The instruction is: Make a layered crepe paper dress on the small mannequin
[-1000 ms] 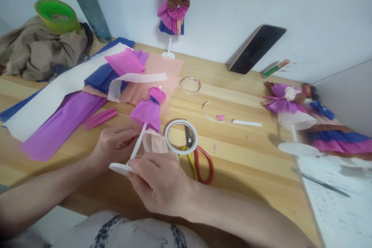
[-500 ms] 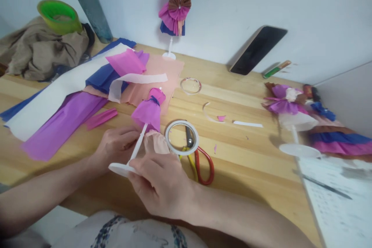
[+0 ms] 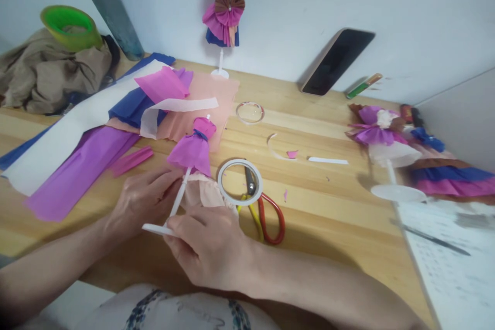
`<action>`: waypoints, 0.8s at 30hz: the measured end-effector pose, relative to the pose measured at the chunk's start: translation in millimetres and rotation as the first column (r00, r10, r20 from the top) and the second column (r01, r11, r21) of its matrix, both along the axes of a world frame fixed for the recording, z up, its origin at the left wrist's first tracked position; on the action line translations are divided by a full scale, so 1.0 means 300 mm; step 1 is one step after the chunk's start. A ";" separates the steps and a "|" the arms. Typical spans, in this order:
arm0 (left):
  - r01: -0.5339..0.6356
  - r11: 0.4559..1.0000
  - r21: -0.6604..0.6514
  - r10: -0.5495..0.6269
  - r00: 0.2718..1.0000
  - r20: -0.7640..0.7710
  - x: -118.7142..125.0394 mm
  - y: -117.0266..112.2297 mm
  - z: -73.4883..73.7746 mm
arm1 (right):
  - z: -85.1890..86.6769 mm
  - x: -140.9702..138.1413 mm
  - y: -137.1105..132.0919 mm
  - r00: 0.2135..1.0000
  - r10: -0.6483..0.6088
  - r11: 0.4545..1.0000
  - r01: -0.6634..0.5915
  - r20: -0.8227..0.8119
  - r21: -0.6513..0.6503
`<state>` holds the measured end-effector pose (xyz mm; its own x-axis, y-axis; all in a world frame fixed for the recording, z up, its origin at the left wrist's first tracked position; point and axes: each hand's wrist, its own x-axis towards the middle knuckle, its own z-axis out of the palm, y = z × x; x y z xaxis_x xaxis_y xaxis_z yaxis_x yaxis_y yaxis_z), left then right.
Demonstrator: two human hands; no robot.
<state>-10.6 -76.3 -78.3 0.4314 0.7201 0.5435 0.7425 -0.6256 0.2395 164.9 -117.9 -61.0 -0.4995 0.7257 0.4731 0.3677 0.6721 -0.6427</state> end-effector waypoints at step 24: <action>0.011 0.890 -0.456 0.071 0.984 0.163 -0.010 0.016 0.017 | 0.006 -0.006 -0.003 0.999 0.002 1.000 -0.003 -0.032 -0.022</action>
<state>-13.8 -71.5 -73.3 0.3365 0.9163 0.2174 0.6810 -0.3962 0.6158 162.9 -118.9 -59.3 -0.4861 0.7352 0.4723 0.3455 0.6582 -0.6689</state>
